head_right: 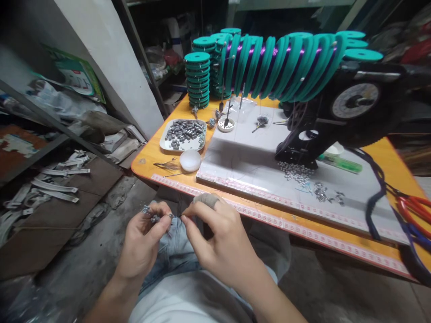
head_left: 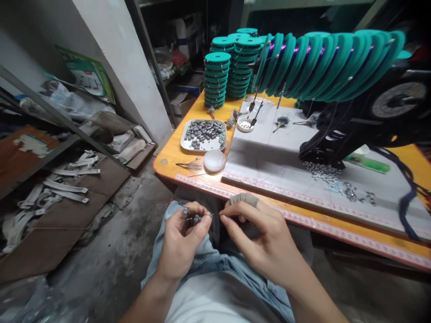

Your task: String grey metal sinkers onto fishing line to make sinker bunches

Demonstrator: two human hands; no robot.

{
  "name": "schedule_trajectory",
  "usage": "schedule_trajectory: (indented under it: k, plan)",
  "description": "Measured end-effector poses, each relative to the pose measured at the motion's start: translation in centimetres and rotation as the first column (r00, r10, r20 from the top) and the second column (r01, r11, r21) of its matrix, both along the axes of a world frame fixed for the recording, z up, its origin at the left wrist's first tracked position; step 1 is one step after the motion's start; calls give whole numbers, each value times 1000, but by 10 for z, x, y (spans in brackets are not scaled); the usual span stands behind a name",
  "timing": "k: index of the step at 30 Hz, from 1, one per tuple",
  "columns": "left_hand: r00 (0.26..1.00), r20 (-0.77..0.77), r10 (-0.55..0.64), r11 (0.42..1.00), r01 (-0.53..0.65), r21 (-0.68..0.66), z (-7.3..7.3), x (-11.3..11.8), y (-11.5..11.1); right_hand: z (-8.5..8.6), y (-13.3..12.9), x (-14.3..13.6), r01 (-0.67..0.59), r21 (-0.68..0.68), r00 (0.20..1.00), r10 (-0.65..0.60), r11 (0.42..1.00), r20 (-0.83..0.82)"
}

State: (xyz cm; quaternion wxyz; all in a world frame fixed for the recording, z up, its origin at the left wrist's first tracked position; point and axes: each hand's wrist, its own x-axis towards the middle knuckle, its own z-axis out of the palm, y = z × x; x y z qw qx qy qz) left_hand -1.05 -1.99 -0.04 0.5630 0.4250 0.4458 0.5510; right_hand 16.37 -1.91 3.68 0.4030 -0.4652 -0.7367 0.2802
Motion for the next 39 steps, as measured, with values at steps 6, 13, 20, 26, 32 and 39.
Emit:
schedule_trajectory:
  k: [6,13,20,26,32,39]
  plan:
    - [998,-44,-51,999,52,10,2,-2,-2,-1,0,-2,-73,41,996,71,996,44]
    - [995,-90,-47,999,49,16,5,0,-2,1,-1,-1,-76,44,996,74,996,40]
    - [995,-94,-45,999,47,26,5,-1,-4,3,-1,-1,-83,30,995,82,996,55]
    - [993,-102,-52,998,54,19,5,0,-3,5,-2,-1,-84,51,995,81,995,55]
    - [990,-124,-64,998,66,14,6,-1,-4,-3,-1,1,-52,30,999,52,998,-15]
    - [977,-211,-34,998,24,-51,4,-1,-4,-15,-2,1,-15,77,999,19,997,-48]
